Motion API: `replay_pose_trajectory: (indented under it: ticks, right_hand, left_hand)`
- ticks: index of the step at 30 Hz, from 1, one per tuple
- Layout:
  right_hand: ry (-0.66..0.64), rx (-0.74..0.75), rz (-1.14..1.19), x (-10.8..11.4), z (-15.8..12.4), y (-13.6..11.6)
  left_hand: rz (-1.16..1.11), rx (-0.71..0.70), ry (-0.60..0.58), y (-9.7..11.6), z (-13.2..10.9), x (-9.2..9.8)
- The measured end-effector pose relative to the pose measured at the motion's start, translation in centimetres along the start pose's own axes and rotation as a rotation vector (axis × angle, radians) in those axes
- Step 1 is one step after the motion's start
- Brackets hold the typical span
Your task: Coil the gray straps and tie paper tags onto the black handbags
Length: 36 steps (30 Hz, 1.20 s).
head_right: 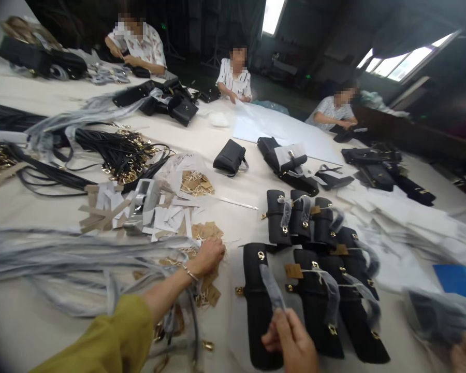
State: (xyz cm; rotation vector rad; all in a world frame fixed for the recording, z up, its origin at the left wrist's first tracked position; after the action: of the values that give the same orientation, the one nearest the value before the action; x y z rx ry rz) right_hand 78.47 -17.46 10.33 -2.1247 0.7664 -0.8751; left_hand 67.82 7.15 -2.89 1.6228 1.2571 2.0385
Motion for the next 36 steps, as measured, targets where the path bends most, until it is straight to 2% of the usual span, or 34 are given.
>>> replay_pose_trajectory:
  ticks: [1, 3, 6, 8, 11, 13, 17, 19, 22, 24, 25, 29, 31, 34, 36]
  right_hand:
    - [-0.027, -0.029, -0.017, -1.4, -0.2, 1.1]
    - [-0.093, -0.042, -0.077, -2.8, 0.2, 2.1]
    - [-0.183, -0.038, -0.243, -2.0, 1.2, 1.7]
    - [-0.125, 0.012, -0.367, -0.6, 1.3, -0.1]
    - [0.078, 0.217, -0.404, 0.2, 0.1, -4.4]
    - [0.053, 0.289, -0.339, -1.4, -1.1, -7.1]
    - [-0.309, 0.343, -0.223, -7.9, -2.7, -10.2]
    - [-0.428, 0.377, -0.164, -10.6, -3.0, -11.0]
    - [-0.528, 0.302, 0.004, -12.6, -3.0, -11.3]
    - [-0.588, 0.19, 0.145, -12.8, -3.0, -11.3]
    - [-0.613, 0.134, 0.216, -12.7, -3.0, -11.3]
    - [-0.65, 0.015, 0.443, -11.9, -2.4, -11.5]
    - [-0.638, -0.01, 0.514, -11.7, -1.9, -11.7]
    - [-0.606, -0.022, 0.544, -11.6, -1.1, -11.9]
    - [-0.561, 0.008, 0.514, -11.4, -0.6, -12.0]
  left_hand:
    - [-0.038, 0.016, 0.024, -0.1, 0.1, 0.3]
    - [-0.131, 0.05, 0.083, -0.1, 0.0, 1.6]
    - [-0.32, 0.083, 0.154, 0.3, -0.6, 4.1]
    - [-0.463, 0.068, 0.17, 1.3, -1.2, 5.9]
    - [-0.635, 0.009, 0.183, 4.0, -2.4, 8.6]
    - [-0.738, -0.033, 0.179, 6.3, -3.1, 10.3]
    - [-0.939, -0.094, 0.155, 10.6, -4.2, 13.1]
    - [-0.944, -0.113, 0.172, 11.8, -4.6, 14.2]
    - [-0.9, -0.158, 0.297, 11.6, -5.3, 15.5]
    - [-0.88, -0.197, 0.33, 10.8, -6.0, 15.7]
    - [-0.873, -0.209, 0.289, 10.2, -6.3, 15.5]
    - [-0.845, -0.163, -0.036, 8.3, -8.0, 12.5]
    - [-0.92, -0.089, -0.11, 7.6, -8.7, 10.7]
    - [-1.045, -0.011, -0.095, 6.8, -9.1, 8.7]
    - [-1.087, 0.007, -0.051, 6.3, -9.2, 8.1]
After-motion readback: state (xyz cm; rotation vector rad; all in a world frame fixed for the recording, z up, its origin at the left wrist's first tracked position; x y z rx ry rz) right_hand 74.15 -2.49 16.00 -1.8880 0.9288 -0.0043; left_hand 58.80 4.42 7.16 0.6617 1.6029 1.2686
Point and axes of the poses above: each hand's wrist, its own z-axis towards the middle knuckle, its own x-axis out of the back of the hand, y = z × x, the point moved 3 cm from there along z, towards the middle knuckle, and after that the axes turned 10 degrees about -x, right-handed, at the moved point
